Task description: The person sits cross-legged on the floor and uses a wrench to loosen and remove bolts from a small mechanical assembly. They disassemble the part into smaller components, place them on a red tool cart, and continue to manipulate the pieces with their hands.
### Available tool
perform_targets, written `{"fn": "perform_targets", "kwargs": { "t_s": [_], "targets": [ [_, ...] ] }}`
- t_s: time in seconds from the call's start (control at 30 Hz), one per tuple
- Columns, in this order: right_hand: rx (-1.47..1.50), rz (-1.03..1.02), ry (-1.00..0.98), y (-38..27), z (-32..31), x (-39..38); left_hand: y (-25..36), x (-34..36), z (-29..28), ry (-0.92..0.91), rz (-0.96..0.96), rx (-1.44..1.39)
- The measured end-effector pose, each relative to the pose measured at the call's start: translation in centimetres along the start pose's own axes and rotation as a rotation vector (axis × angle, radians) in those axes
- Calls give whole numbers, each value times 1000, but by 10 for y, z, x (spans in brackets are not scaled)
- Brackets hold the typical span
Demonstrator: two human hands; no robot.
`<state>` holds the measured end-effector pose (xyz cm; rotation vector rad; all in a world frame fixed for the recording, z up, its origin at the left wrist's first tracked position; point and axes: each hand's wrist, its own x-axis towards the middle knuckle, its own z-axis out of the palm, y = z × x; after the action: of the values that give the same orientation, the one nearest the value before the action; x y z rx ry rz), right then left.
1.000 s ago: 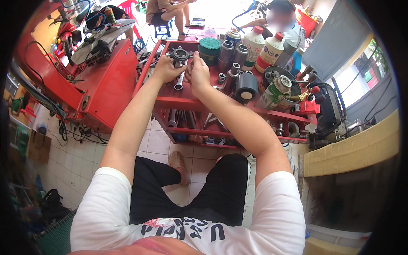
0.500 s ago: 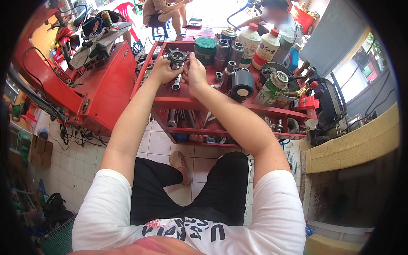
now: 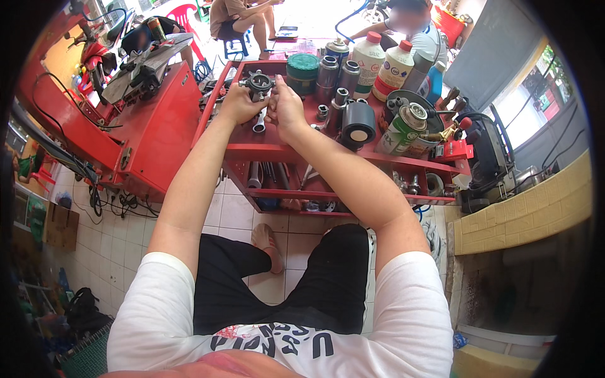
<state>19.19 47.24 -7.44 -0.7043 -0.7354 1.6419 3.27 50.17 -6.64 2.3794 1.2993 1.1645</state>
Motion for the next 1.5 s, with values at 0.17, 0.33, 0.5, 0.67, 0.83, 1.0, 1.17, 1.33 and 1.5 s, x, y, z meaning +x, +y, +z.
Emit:
{"fn": "perform_targets", "kwargs": {
  "t_s": [0.17, 0.33, 0.5, 0.67, 0.83, 1.0, 1.17, 1.33, 1.5],
  "targets": [
    [-164, -10, -24, 1, 2, -2, 2, 3, 3, 155, -60, -6],
    [-354, 15, -97, 5, 12, -7, -11, 7, 3, 364, -54, 16],
    [-425, -1, -89, 6, 16, -13, -8, 6, 1, 300, 14, 218],
    [-381, 110, -151, 6, 8, -8, -9, 7, 3, 278, 60, 336],
    [-201, 118, -228, 4, 5, -7, -10, 8, 6, 266, 21, 319],
    [-226, 121, -225, 2, 10, -10, -13, 7, 6, 230, 6, 187],
    [-201, 162, -197, -4, 12, -15, -10, 6, 3, 219, 75, 233],
    [-226, 46, -173, 1, 8, -12, -17, 7, 9, 233, 157, 266],
    [-268, -41, -160, 8, 7, -4, -30, 9, 14, 210, 103, 147]
  ]
}}
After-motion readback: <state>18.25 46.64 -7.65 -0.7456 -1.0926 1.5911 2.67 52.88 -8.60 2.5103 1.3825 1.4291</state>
